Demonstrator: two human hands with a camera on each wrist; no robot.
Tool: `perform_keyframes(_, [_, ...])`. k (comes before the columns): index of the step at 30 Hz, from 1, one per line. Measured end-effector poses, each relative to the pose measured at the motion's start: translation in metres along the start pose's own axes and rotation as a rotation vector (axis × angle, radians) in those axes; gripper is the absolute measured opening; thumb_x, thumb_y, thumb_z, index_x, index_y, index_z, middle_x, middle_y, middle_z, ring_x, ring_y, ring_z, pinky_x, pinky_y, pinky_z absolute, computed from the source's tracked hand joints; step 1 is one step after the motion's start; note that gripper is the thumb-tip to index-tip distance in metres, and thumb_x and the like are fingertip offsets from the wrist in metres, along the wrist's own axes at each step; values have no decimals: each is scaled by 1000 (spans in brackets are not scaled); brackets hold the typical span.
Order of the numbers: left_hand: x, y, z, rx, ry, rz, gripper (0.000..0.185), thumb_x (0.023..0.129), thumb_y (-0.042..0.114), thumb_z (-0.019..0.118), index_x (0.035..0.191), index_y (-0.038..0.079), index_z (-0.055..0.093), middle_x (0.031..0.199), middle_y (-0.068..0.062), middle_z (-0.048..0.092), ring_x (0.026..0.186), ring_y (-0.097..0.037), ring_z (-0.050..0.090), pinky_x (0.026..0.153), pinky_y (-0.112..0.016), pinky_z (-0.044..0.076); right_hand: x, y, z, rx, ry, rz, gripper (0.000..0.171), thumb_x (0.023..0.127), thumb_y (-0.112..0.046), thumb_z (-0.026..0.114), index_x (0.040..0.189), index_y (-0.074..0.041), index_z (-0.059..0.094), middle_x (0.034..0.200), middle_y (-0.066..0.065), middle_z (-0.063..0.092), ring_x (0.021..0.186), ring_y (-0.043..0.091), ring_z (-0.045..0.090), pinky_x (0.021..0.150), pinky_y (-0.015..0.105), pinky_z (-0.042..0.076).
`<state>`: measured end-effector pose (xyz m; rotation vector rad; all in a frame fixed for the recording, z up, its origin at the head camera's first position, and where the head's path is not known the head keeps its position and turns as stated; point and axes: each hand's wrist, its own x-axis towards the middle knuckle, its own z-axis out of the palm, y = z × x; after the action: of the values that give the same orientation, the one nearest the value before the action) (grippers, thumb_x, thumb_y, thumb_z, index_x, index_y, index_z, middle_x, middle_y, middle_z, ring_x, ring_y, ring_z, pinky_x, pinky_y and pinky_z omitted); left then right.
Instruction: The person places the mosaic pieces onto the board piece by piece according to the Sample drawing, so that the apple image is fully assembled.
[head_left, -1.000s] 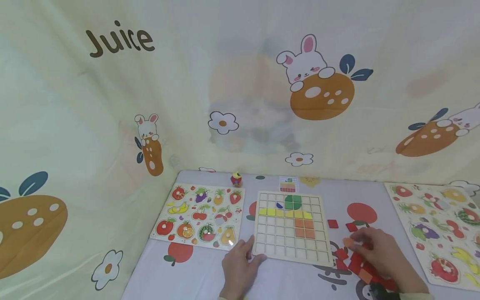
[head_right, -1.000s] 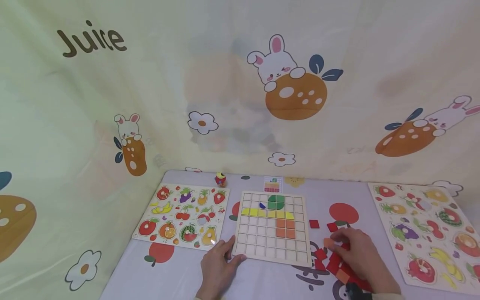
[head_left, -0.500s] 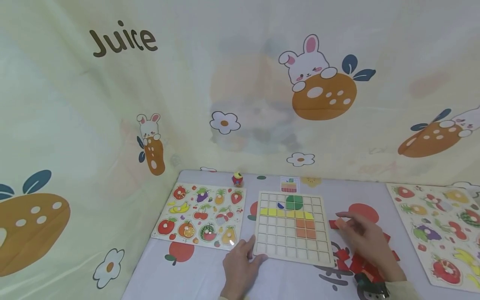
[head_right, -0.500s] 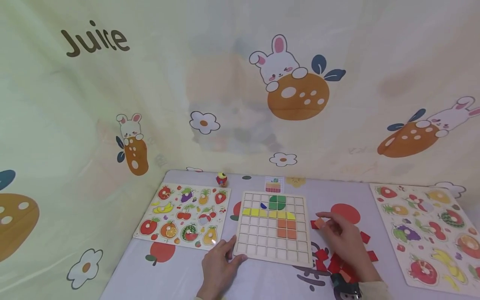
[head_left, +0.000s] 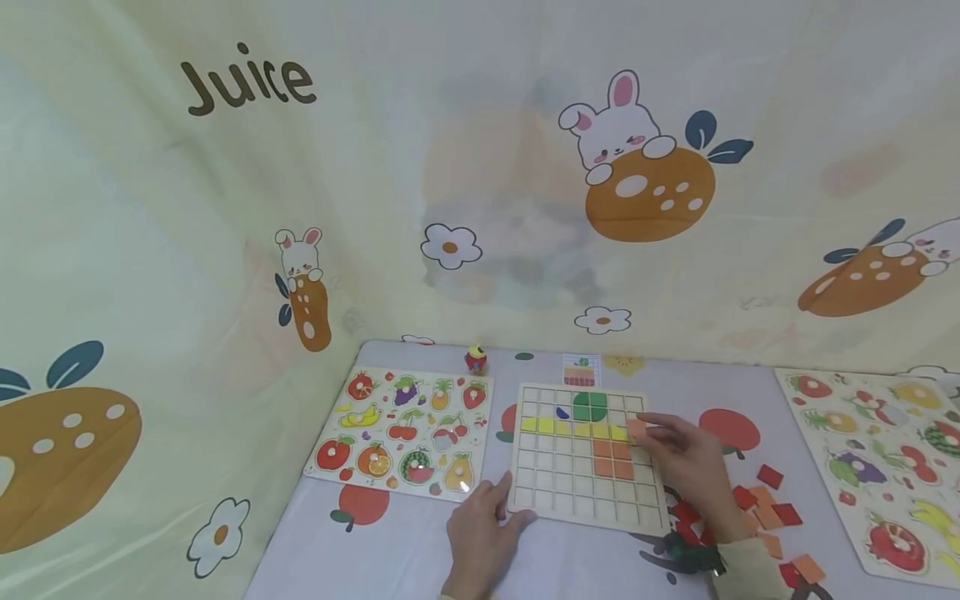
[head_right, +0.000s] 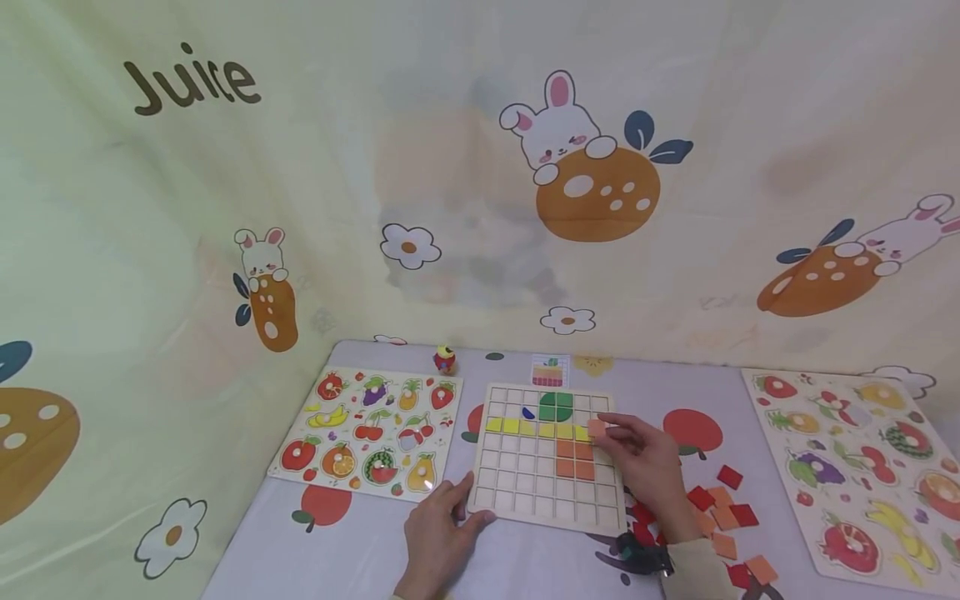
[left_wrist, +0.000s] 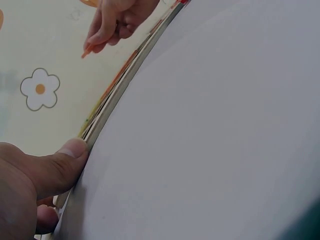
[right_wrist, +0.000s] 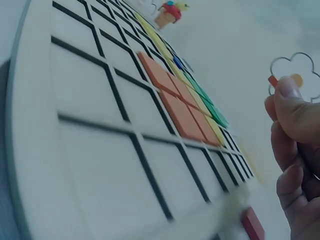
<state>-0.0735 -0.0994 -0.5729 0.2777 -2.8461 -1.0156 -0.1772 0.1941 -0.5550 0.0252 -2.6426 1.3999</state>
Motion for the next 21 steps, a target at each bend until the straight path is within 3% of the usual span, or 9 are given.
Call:
perform_keyframes(5, [0, 0, 0, 5, -2, -6, 67, 79, 46, 91, 139, 23, 71, 72, 18, 43, 61, 0, 34, 61, -21, 28, -1, -9, 12, -3, -23, 32, 43, 96, -37, 81, 132, -14, 74, 110, 14, 76, 90, 18, 67, 70, 19, 52])
perform_keyframes(12, [-1, -2, 0, 4, 2, -4, 68, 78, 46, 92, 139, 24, 71, 72, 18, 42, 61, 1, 34, 62, -22, 28, -2, -20, 28, -81, -140, 31, 47, 90, -49, 84, 126, -19, 77, 107, 5, 71, 91, 22, 58, 71, 27, 47])
perform_keyframes(16, [-1, -3, 0, 4, 7, 12, 68, 78, 46, 91, 139, 23, 71, 72, 18, 42, 61, 1, 33, 61, -21, 27, -2, -23, 36, -120, -210, -10, 41, 89, -39, 87, 122, -17, 79, 108, 3, 71, 92, 19, 62, 75, 27, 50])
perform_keyframes(21, [-1, -2, 0, 6, 9, 17, 68, 78, 46, 91, 139, 23, 71, 72, 18, 42, 61, 1, 32, 61, -21, 27, -2, -28, 45, -160, -259, 29, 40, 88, -31, 88, 124, -16, 79, 105, 1, 69, 94, 20, 61, 80, 29, 52])
